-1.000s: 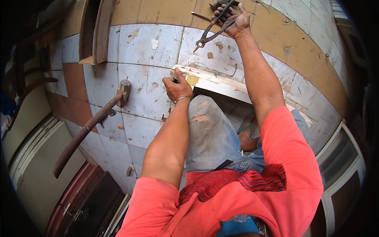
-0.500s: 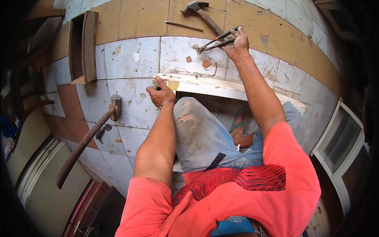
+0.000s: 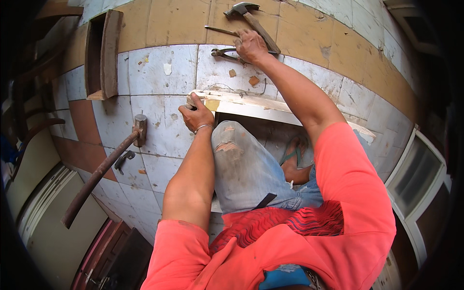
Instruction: The person uses a hammer and pliers to remove nails from a wooden frame. They hold the wooden pieces by hand and pull the nails out while sitting on a tiled floor.
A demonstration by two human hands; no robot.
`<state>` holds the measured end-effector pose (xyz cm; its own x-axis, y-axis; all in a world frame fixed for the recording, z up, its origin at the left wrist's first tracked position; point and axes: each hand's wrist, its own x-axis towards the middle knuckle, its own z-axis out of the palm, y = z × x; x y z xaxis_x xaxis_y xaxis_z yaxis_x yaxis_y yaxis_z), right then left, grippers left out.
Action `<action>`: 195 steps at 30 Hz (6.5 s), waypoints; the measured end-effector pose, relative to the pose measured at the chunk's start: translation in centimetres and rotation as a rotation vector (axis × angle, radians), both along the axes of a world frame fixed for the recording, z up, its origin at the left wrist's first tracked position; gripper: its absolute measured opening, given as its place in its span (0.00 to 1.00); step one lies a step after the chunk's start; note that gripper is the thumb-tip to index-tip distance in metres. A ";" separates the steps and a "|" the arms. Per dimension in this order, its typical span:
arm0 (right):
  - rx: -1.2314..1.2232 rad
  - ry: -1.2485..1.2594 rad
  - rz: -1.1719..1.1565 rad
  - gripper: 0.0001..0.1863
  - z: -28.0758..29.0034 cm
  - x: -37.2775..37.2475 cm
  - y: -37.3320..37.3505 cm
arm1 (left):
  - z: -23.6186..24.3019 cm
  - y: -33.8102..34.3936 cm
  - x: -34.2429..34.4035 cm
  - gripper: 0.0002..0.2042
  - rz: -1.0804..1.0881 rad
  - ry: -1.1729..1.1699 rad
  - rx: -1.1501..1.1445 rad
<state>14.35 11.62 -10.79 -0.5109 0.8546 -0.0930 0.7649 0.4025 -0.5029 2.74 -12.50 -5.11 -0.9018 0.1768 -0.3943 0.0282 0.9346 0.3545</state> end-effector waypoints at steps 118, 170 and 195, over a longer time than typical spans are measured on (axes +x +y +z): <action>-0.326 -0.324 -0.971 0.44 -0.5 80.7 -14.0 | 5.0 19.0 59.4 0.19 -0.334 -0.868 0.865; -0.730 0.008 -0.447 0.27 21.6 76.6 10.4 | -3.0 17.6 71.1 0.15 -0.915 -0.714 0.601; -0.466 0.367 -0.726 0.37 4.0 74.0 1.7 | 2.0 15.4 63.5 0.26 -1.357 -0.201 -0.378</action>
<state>88.32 13.33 -6.80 0.0679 0.8931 -0.4447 0.5114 -0.4139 -0.7531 66.28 2.90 -3.12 -0.0451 0.7016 -0.7111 0.9443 0.2622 0.1988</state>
